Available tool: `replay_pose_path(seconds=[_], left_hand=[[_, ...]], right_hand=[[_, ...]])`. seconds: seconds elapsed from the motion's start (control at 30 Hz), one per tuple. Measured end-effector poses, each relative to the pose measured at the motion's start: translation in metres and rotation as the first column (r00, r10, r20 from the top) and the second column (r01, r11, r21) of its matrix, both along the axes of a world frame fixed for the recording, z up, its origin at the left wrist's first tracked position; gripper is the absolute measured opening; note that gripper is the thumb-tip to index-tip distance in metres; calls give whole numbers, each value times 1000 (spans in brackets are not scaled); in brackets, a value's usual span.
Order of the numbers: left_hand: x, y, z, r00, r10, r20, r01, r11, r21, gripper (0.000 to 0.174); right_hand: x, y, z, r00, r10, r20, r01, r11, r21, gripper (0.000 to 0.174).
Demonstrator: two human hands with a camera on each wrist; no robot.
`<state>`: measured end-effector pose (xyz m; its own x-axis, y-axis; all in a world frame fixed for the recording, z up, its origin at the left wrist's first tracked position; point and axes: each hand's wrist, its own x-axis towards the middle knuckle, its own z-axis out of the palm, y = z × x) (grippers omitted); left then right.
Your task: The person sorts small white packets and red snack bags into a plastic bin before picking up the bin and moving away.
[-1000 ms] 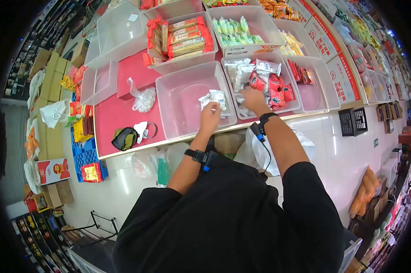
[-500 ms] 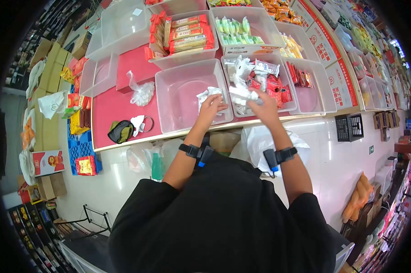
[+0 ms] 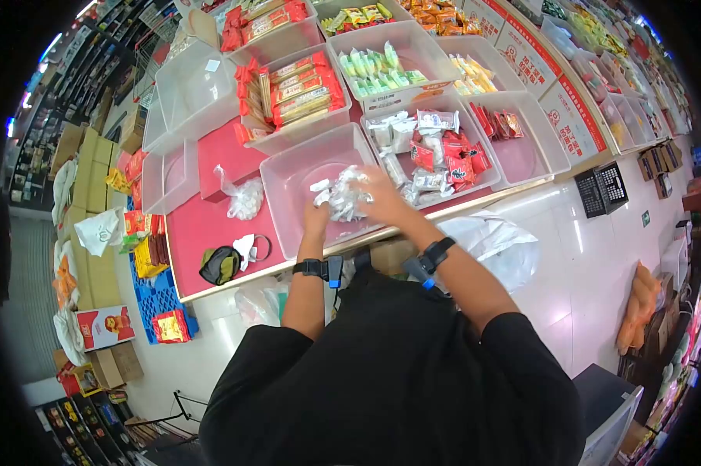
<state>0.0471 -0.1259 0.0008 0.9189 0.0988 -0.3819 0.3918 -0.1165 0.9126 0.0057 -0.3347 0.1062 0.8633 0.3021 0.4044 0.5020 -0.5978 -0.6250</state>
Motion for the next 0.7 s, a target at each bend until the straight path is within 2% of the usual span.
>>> replay_pose_path(seconds=[0.03, 0.07, 0.13, 0.17, 0.23, 0.27, 0.33, 0.37, 0.4, 0.43, 0.47, 0.5, 0.53, 0.57, 0.6, 0.63, 0.7], left_hand=[[-8, 0, 4, 1000, 12, -4, -11, 985, 171, 26], [-11, -1, 7, 1000, 14, -1, -13, 986, 168, 26], [-15, 0, 11, 996, -65, 61, 23, 848, 529, 40], [-18, -4, 23, 996, -63, 68, 17, 847, 532, 40], [-26, -23, 63, 924, -3, 383, -242, 771, 589, 41], [-21, -31, 74, 921, 4, 390, -252, 770, 586, 41], [-16, -45, 92, 843, -193, 502, -45, 905, 424, 40], [-10, -55, 101, 791, -250, 559, 15, 921, 390, 39], [-3, -66, 108, 731, -302, 612, 82, 929, 360, 38], [8, -74, 108, 732, -300, 612, 78, 929, 362, 38], [20, -83, 108, 690, -376, 619, 158, 912, 378, 39], [32, -93, 108, 639, -448, 625, 239, 888, 393, 40], [46, -104, 109, 636, -451, 626, 247, 888, 389, 40], [58, -115, 113, 617, -522, 589, 315, 849, 424, 42], [70, -126, 116, 591, -588, 552, 378, 807, 454, 44], [82, -137, 118, 589, -585, 557, 383, 809, 445, 44], [101, -155, 119, 577, -669, 468, 367, 725, 583, 44]], right_hand=[[9, -19, 1, 995, -87, 44, 88, 996, -31, 49], [25, -45, -4, 986, -166, 30, 168, 984, -68, 50], [51, -101, -20, 937, -348, 29, 347, 917, -196, 55], [61, -125, -27, 893, -447, 51, 442, 852, -280, 58], [77, -157, -36, 768, -622, 152, 617, 656, -435, 64], [86, -170, -33, 772, -616, 159, 615, 660, -431, 64], [100, -185, -30, 776, -529, 343, 630, 632, -451, 67], [105, -181, -20, 781, -523, 341, 624, 640, -449, 67], [107, -178, -11, 819, -562, 114, 524, 652, -548, 69], [111, -176, -4, 800, -590, -113, 406, 670, -622, 70], [114, -174, -8, 824, -565, -46, 443, 691, -572, 63], [117, -174, -11, 821, -569, -46, 444, 687, -574, 63], [115, -161, 1, 800, -597, -65, 464, 683, -564, 56], [109, -147, 12, 775, -626, -89, 481, 676, -558, 50], [104, -136, 18, 782, -622, -39, 533, 699, -477, 43], [103, -129, 18, 778, -627, -34, 536, 692, -484, 43], [102, -115, 16, 719, -652, -242, 627, 758, -179, 44]])
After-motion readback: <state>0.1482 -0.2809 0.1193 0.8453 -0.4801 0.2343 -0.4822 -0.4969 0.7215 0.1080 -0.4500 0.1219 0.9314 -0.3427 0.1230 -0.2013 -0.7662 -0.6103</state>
